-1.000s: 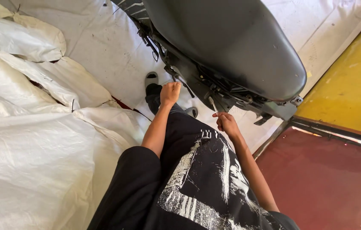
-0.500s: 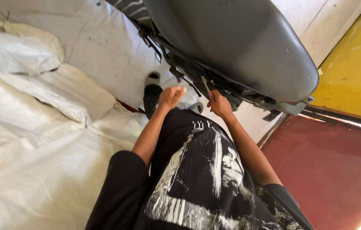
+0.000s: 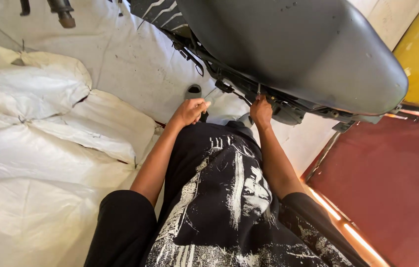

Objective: The person uses a wrench to loosen bolts on the rear section of a motorcycle while simultaneously spraying a lubricant from a small bottle onto the mechanism. The person works on the area beneath the seat, manipulating the tool and spray bottle to service the motorcycle's components.

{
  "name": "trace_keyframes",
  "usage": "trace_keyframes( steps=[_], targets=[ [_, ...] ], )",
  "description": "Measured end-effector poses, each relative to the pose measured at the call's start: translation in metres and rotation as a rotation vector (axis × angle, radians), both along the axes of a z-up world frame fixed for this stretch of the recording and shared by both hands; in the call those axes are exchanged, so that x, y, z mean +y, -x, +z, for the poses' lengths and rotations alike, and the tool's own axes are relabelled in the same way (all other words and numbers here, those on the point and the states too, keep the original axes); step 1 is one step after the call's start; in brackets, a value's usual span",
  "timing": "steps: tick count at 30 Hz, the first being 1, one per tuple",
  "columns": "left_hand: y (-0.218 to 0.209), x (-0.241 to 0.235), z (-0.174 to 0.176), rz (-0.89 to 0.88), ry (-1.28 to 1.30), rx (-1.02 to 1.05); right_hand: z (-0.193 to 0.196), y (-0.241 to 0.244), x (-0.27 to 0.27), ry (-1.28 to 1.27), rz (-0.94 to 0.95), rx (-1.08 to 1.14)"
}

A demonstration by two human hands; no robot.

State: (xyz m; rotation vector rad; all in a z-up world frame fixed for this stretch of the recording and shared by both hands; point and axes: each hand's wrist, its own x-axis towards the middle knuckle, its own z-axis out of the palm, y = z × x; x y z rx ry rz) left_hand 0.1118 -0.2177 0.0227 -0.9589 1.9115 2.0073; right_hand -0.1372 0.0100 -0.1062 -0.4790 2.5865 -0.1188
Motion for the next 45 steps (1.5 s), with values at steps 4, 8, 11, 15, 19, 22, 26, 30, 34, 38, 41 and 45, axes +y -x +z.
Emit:
trace_keyframes(
  steps=[4, 8, 11, 15, 19, 22, 26, 30, 34, 38, 41, 45],
  targets=[
    [-0.003, -0.019, 0.005, -0.031, -0.023, 0.029, -0.006, -0.006, -0.007, 0.064, -0.008, -0.118],
    [0.007, -0.026, 0.009, -0.097, -0.019, 0.065, 0.026, -0.017, 0.003, 0.004, -0.165, -0.104],
    [0.017, -0.027, 0.019, -0.173, -0.021, 0.073, 0.002, -0.029, 0.010, 0.024, -0.216, -0.106],
    [0.040, -0.022, 0.057, -0.251, 0.015, 0.060, 0.016, -0.030, -0.015, 0.039, -0.233, -0.162],
    [0.057, -0.021, 0.059, -0.445, 0.217, 0.071, 0.017, -0.031, -0.007, 0.177, -0.439, -0.147],
    [0.074, -0.010, 0.054, -0.574, 0.293, -0.016, 0.029, -0.044, -0.018, 0.056, -0.450, -0.157],
    [0.112, 0.004, 0.059, -0.698, 0.402, 0.012, 0.026, -0.050, -0.020, 0.118, -0.465, -0.096],
    [0.167, 0.025, 0.062, -0.813, 0.496, 0.113, 0.028, -0.054, 0.006, 0.245, -0.610, 0.096],
    [0.232, 0.053, 0.092, -0.862, 0.512, 0.238, -0.018, -0.072, 0.004, 0.213, -0.527, 0.153],
    [0.292, 0.074, 0.090, -0.916, 0.429, 0.273, -0.006, -0.066, 0.011, 0.357, -0.726, 0.229],
    [0.332, 0.095, 0.079, -1.005, 0.299, 0.218, -0.008, -0.063, 0.016, 0.450, -0.795, 0.275],
    [0.359, 0.122, 0.071, -1.067, 0.094, -0.004, -0.020, -0.053, 0.028, 0.540, -0.731, 0.469]
  ],
)
